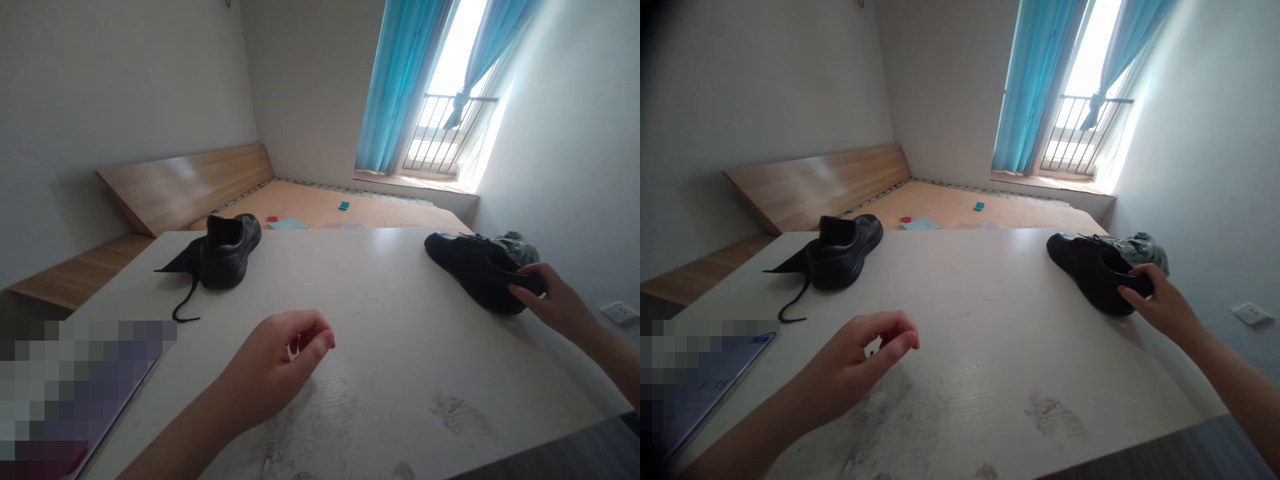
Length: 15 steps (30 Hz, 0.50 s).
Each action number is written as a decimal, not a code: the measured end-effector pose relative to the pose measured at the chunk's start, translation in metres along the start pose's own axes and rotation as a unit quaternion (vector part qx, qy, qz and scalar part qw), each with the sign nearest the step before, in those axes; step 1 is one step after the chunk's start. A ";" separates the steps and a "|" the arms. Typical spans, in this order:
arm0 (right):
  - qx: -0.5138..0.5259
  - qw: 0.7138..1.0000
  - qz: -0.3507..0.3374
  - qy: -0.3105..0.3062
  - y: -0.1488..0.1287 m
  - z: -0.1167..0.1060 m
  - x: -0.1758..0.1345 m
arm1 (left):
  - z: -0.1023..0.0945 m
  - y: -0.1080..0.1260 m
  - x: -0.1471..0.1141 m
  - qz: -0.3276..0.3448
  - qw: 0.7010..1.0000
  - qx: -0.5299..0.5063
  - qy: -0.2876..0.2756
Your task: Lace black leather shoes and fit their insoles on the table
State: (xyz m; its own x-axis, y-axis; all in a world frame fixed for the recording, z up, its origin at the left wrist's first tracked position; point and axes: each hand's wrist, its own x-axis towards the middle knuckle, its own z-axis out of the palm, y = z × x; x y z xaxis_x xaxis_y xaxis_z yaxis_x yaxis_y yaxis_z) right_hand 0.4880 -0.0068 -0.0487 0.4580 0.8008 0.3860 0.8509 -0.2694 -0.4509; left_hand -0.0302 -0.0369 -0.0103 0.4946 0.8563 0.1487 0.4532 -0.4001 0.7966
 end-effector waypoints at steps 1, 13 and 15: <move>-0.005 1.000 0.004 0.000 0.008 0.001 0.006 | 0.000 0.000 0.000 -0.001 1.000 0.001 -0.004; 0.094 0.995 0.007 0.012 0.036 -0.005 0.046 | 0.004 -0.002 0.001 -0.025 0.999 -0.010 -0.022; 0.100 0.994 -0.018 0.041 0.034 -0.005 0.045 | 0.004 -0.002 0.001 -0.027 0.999 -0.009 -0.025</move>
State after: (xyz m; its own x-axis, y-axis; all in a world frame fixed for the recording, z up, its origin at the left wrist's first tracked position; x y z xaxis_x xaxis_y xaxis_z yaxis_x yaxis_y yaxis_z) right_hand 0.5394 0.0176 -0.0426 0.4538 0.7598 0.4656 0.8029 -0.1220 -0.5834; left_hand -0.0277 -0.0368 -0.0146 0.5064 0.8589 0.0763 0.4669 -0.3475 0.8132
